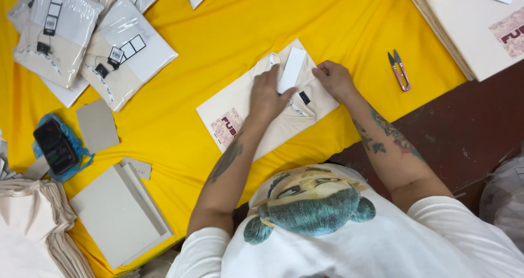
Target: Folding t-shirts using cardboard inserts to ensure uniform size and shape for packaging.
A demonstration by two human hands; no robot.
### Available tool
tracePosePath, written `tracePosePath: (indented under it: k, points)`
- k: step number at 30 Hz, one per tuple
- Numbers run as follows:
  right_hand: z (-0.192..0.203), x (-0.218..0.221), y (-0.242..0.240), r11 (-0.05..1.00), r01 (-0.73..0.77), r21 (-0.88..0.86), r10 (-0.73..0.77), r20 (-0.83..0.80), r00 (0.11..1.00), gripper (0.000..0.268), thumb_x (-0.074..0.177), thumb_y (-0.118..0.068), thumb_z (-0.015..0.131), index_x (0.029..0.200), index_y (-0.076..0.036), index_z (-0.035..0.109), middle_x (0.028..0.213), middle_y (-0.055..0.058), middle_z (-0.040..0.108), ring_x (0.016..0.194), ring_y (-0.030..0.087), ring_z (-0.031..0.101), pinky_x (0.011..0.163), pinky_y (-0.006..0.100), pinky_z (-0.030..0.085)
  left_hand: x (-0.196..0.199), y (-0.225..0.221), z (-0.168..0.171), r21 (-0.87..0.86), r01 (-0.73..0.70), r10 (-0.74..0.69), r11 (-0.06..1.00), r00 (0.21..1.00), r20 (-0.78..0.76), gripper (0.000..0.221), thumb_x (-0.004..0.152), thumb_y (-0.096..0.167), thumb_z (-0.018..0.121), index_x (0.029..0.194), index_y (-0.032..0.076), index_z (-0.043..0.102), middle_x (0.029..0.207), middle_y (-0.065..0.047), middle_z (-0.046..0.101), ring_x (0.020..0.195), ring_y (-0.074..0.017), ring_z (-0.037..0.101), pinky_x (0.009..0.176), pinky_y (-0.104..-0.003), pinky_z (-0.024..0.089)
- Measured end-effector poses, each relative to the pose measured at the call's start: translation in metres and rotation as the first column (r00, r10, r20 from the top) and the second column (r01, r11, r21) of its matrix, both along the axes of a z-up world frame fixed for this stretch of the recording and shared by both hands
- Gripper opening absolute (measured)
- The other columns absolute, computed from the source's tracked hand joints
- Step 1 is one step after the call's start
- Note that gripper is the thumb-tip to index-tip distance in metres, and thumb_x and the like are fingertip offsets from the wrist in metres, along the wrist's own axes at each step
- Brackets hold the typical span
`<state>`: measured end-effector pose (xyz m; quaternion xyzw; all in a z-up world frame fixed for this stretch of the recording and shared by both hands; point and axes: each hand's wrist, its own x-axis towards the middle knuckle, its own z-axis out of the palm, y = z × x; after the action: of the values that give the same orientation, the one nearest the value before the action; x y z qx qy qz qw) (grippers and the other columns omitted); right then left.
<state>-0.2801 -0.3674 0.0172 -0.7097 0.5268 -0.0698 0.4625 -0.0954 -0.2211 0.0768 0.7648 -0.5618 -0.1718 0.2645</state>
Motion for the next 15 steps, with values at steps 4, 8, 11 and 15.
tracePosePath:
  k: [4, 8, 11, 15]
  points:
    - [-0.005, -0.002, -0.002, 1.000, -0.006, 0.001, 0.006, 0.033, 0.999, 0.036, 0.105, -0.038, 0.060, 0.119, -0.007, 0.073, 0.103, 0.018, 0.072, 0.101, 0.037, 0.069, 0.083, 0.047, 0.057, -0.023, -0.036, -0.030, 0.245, 0.018, -0.081, 0.969, 0.966, 0.246, 0.078, 0.089, 0.023, 0.079, 0.153, 0.003, 0.039, 0.126, -0.025, 0.061, 0.123, -0.0398, 0.057, 0.099, -0.051, 0.056]
    - [0.012, -0.001, 0.002, 0.999, 0.016, 0.050, -0.019, 0.070, 0.997, 0.037, 0.105, -0.039, 0.060, 0.118, -0.007, 0.073, 0.101, 0.017, 0.072, 0.098, 0.033, 0.070, 0.081, 0.043, 0.057, -0.013, -0.021, -0.009, 0.056, -0.075, 0.087, 0.996, 0.960, -0.266, 0.083, 0.083, 0.012, 0.074, 0.155, 0.002, 0.035, 0.131, -0.030, 0.053, 0.127, -0.0474, 0.053, 0.108, -0.052, 0.048]
    - [0.041, 0.002, 0.005, 0.994, -0.002, 0.106, -0.003, 0.045, 0.999, 0.047, 0.101, -0.045, 0.065, 0.122, -0.003, 0.070, 0.105, 0.019, 0.072, 0.101, 0.035, 0.070, 0.082, 0.044, 0.057, 0.005, 0.046, 0.016, -0.105, -0.240, 0.112, 0.965, 0.739, -0.664, 0.086, 0.088, 0.005, 0.072, 0.160, 0.003, 0.024, 0.139, -0.030, 0.051, 0.136, -0.0445, 0.047, 0.120, -0.054, 0.038]
    - [0.067, 0.007, 0.006, 0.990, -0.048, 0.129, 0.051, -0.013, 0.999, 0.055, 0.098, -0.044, 0.071, 0.129, 0.001, 0.066, 0.111, 0.023, 0.070, 0.105, 0.038, 0.069, 0.083, 0.045, 0.058, 0.033, 0.170, 0.014, 0.071, -0.655, 0.452, 0.752, 0.434, -0.780, 0.085, 0.095, 0.002, 0.059, 0.163, 0.003, 0.008, 0.150, -0.030, 0.038, 0.139, -0.0402, 0.038, 0.118, -0.052, 0.037]
